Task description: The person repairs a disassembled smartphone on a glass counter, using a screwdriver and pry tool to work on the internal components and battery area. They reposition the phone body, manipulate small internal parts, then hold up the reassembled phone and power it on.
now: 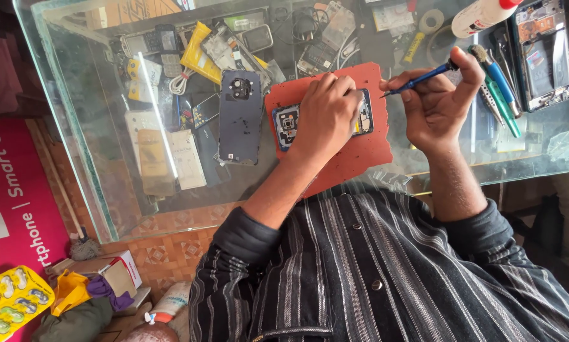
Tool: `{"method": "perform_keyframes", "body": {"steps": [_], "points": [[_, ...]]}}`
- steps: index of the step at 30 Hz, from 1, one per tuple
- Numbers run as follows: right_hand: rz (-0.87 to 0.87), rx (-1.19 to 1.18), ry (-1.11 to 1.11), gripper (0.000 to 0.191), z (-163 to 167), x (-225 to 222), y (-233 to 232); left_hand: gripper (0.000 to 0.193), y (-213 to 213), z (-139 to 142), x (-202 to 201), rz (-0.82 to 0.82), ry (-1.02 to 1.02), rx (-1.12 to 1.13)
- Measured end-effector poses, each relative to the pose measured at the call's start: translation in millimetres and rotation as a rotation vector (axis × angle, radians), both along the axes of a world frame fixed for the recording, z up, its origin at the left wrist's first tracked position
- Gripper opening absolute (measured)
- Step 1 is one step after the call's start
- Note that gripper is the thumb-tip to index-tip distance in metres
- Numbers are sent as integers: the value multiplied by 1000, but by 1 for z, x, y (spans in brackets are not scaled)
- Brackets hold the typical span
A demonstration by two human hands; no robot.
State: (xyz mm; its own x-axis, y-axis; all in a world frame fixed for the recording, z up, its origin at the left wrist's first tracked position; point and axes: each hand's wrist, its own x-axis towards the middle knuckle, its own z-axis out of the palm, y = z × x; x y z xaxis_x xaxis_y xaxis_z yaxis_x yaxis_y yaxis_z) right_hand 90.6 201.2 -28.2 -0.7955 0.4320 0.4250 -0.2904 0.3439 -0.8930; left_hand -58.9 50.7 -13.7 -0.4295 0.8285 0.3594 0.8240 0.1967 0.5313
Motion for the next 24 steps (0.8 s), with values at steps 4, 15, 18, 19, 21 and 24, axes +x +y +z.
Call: {"method": "perform_keyframes", "body": {"steps": [4, 15, 18, 19, 21, 24], "points": [[-44, -19, -16, 72, -2, 7, -1, 9, 14, -2, -1, 17, 31, -92], [-139, 219, -88, 78, -13, -15, -12, 8, 29, 5, 21, 101, 412, -347], [-119, 187, -65, 77, -11, -18, -12, 7, 36, 3, 20, 67, 483, -548], [-117, 194, -62, 77, -11, -19, -11, 7, 36, 1, 18, 58, 501, -556], [-112, 204, -58, 76, -12, -20, -11, 7, 33, -4, 16, 47, 522, -509], [-88, 196, -40, 74, -15, -21, -11, 10, 25, -10, 10, 33, 476, -363]]}}
